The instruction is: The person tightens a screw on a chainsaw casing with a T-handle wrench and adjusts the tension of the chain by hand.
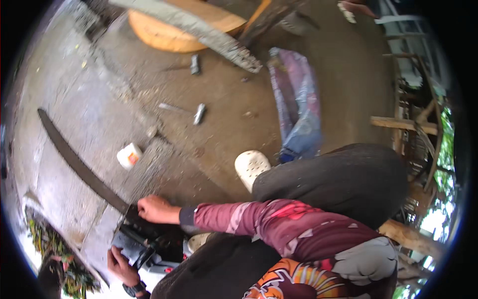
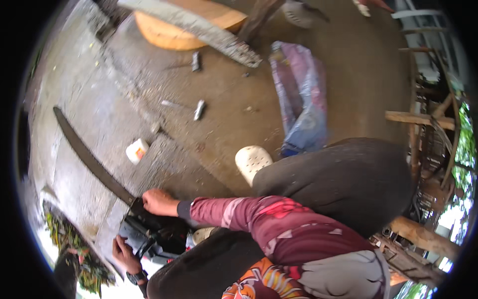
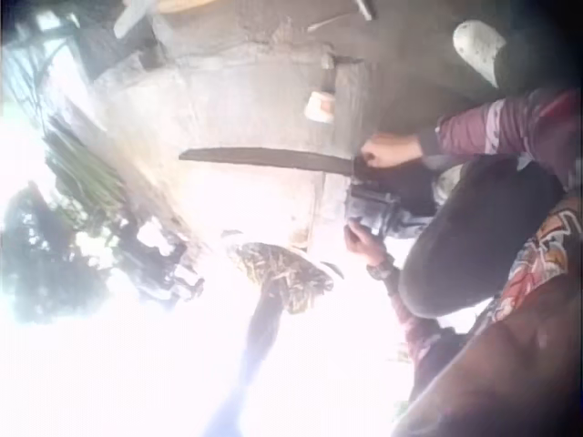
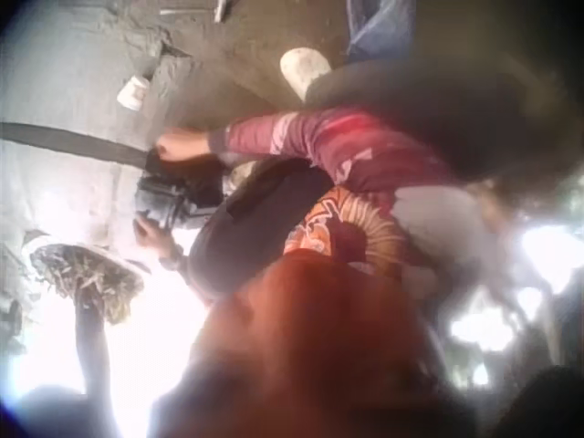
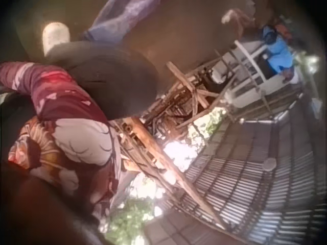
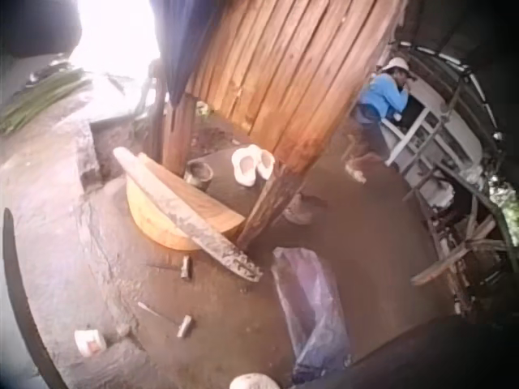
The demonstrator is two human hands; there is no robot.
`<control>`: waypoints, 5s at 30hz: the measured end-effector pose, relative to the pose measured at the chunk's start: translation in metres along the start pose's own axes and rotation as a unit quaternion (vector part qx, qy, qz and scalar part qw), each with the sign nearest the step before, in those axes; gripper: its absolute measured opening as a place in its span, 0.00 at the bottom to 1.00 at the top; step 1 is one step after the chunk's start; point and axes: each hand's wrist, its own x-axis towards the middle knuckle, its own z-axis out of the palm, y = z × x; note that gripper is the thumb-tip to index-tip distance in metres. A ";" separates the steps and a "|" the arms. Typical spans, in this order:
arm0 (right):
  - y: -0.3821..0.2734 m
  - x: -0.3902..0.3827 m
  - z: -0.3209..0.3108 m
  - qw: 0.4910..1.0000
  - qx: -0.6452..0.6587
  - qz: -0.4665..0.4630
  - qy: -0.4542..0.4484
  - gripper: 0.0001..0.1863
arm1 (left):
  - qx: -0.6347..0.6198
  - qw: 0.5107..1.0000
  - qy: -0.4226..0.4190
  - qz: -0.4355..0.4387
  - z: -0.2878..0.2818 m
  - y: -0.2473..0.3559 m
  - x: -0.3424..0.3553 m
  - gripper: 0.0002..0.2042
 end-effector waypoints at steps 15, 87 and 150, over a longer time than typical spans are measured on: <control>0.015 0.006 -0.007 0.997 0.068 -0.025 -0.029 0.10 | 0.033 0.998 0.020 0.048 0.007 0.009 -0.001 0.23; 0.021 -0.003 0.028 0.988 0.154 0.000 0.032 0.14 | 0.194 0.980 -0.042 -0.002 -0.018 0.005 -0.005 0.18; 0.023 0.001 0.029 0.985 0.127 -0.106 0.044 0.07 | 0.163 0.985 -0.055 -0.006 -0.019 0.028 -0.010 0.18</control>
